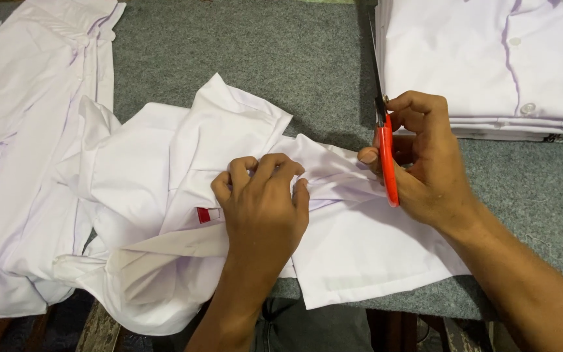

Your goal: Trimming loose threads from white shirts using scissors in a sewing factory finishing area.

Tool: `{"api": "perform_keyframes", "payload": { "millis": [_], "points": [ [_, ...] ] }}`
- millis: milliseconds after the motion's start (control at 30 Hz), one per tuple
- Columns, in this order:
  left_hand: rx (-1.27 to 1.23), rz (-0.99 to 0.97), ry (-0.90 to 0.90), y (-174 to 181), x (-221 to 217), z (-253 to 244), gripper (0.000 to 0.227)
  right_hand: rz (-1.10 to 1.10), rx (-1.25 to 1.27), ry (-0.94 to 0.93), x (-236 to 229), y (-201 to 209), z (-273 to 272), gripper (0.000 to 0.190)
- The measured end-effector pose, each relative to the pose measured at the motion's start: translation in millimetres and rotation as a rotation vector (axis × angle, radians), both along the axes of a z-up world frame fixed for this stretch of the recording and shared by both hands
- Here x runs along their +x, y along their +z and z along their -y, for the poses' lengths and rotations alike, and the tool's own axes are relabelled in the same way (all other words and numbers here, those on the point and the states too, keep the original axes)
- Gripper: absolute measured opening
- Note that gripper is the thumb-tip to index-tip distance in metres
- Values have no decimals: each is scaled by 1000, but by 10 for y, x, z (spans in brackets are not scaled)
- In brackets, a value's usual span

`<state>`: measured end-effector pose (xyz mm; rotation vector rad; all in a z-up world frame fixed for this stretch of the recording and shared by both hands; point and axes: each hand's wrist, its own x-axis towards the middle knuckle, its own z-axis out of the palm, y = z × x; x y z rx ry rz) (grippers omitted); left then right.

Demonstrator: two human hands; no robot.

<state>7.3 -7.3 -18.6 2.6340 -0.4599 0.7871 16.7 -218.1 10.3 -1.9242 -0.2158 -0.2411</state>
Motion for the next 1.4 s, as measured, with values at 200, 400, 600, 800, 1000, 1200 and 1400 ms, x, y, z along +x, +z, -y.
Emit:
{"api": "perform_keyframes", "payload": {
  "millis": [200,400,600,800,1000,1200,1400],
  "points": [
    [-86,-151,-7,-14,21,-26,5,-19,28,16,5,1,-12,54],
    [-497,-497,-77,272,-121,-158,10,-38,79,3,43,-14,23,48],
    [-609,-356,-205,396,-685,-338,12,-72,109,-55,70,-50,59,48],
    [-481,-18,-275,48,-1286,-333,48,-53,99,-27,57,-31,6,47],
    [-292,-36,-293,-909,-1444,-641,13,-63,74,-42,39,-22,-21,49],
    [90,-807,45,-2044,-1398,-990,23,-82,95,-53,27,22,-41,47],
    [191,-1326,-215,-1604,-1356,-793,65,-21,76,-33,34,-10,-23,46]
  ]
}}
